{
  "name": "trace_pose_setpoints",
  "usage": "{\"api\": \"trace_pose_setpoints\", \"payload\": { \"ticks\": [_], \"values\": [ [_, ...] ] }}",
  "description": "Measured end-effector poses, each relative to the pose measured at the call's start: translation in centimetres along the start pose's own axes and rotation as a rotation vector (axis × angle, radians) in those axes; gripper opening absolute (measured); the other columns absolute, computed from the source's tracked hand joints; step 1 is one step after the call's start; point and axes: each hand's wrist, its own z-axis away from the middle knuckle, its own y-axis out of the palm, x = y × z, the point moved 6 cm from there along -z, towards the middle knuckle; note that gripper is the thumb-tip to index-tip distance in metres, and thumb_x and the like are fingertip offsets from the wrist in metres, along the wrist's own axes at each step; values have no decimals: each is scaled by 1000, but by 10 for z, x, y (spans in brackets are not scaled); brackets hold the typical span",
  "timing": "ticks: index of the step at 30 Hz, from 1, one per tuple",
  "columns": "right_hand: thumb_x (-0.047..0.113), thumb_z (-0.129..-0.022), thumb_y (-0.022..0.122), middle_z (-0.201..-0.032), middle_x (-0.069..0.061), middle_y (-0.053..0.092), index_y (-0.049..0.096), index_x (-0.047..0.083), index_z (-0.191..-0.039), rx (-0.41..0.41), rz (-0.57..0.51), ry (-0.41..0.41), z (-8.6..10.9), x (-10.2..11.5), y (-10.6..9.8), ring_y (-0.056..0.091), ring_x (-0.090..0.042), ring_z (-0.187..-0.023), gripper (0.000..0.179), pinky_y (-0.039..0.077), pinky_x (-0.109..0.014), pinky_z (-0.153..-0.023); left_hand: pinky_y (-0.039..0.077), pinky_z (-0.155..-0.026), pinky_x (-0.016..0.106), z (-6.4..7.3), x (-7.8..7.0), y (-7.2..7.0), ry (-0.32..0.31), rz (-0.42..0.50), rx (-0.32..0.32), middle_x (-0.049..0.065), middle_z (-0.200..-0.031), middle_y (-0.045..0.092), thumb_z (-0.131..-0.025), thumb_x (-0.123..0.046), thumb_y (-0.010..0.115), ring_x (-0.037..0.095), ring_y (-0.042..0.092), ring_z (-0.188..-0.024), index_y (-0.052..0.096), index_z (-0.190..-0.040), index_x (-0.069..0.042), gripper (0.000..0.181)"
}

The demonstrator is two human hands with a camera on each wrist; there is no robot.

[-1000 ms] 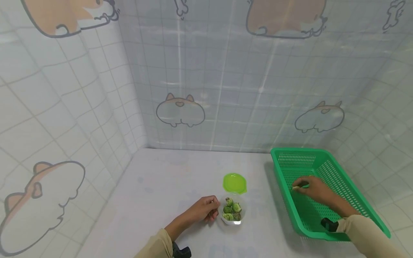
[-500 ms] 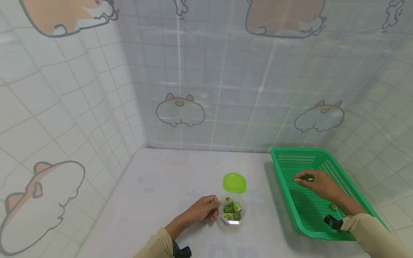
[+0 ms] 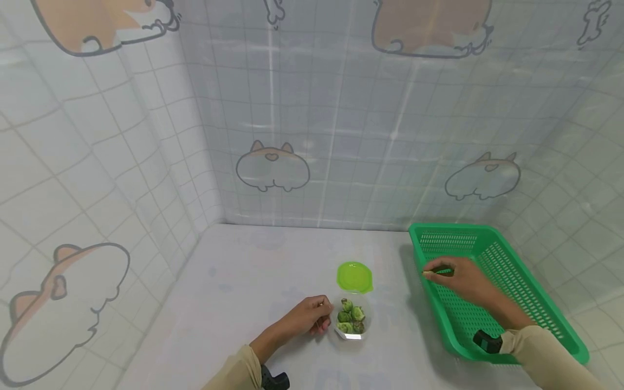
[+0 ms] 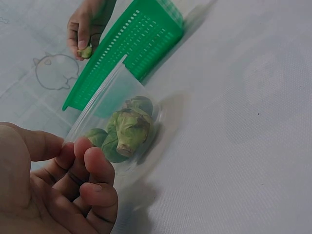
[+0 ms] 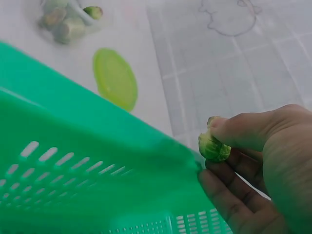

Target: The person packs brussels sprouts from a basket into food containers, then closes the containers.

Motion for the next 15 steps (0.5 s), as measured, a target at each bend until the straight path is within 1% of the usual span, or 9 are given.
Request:
{"api": "trace_pose_setpoints", "payload": {
  "ticks": [4,7,10,15],
  "values": [
    [31,-95,71,-116,-3,70,73,16,-112,-17,-16,-3,0,10,3,69,-24,-106,23,56,-28,-80,41,-51,26,1,0,0,0,-2,-3,5,-73,62,-106,-31,51,15,53,-60,57,-88,-5,31],
    [31,-94,72,-115,-1,71,73,17,-111,-14,-36,-4,-1,17,6,69,-24,-106,22,56,-27,-81,41,-50,26,1,0,-1,-2,-1,-4,5,-73,62,-106,-31,51,15,54,-60,56,-88,-5,31],
    [27,-94,73,-113,-1,71,73,18,-111,12,-80,-12,-4,24,13,69,-23,-106,19,56,-26,-82,40,-50,26,1,0,-1,-2,-2,-3,4,-73,62,-106,-30,51,14,53,-60,56,-88,-6,31],
    [22,-93,74,-112,-6,70,73,13,-109,63,-165,-9,-8,33,28,69,-24,-106,19,56,-25,-81,41,-50,26,1,0,0,-2,1,-4,5,-74,62,-106,-30,51,14,53,-60,57,-89,-5,31]
  ]
}}
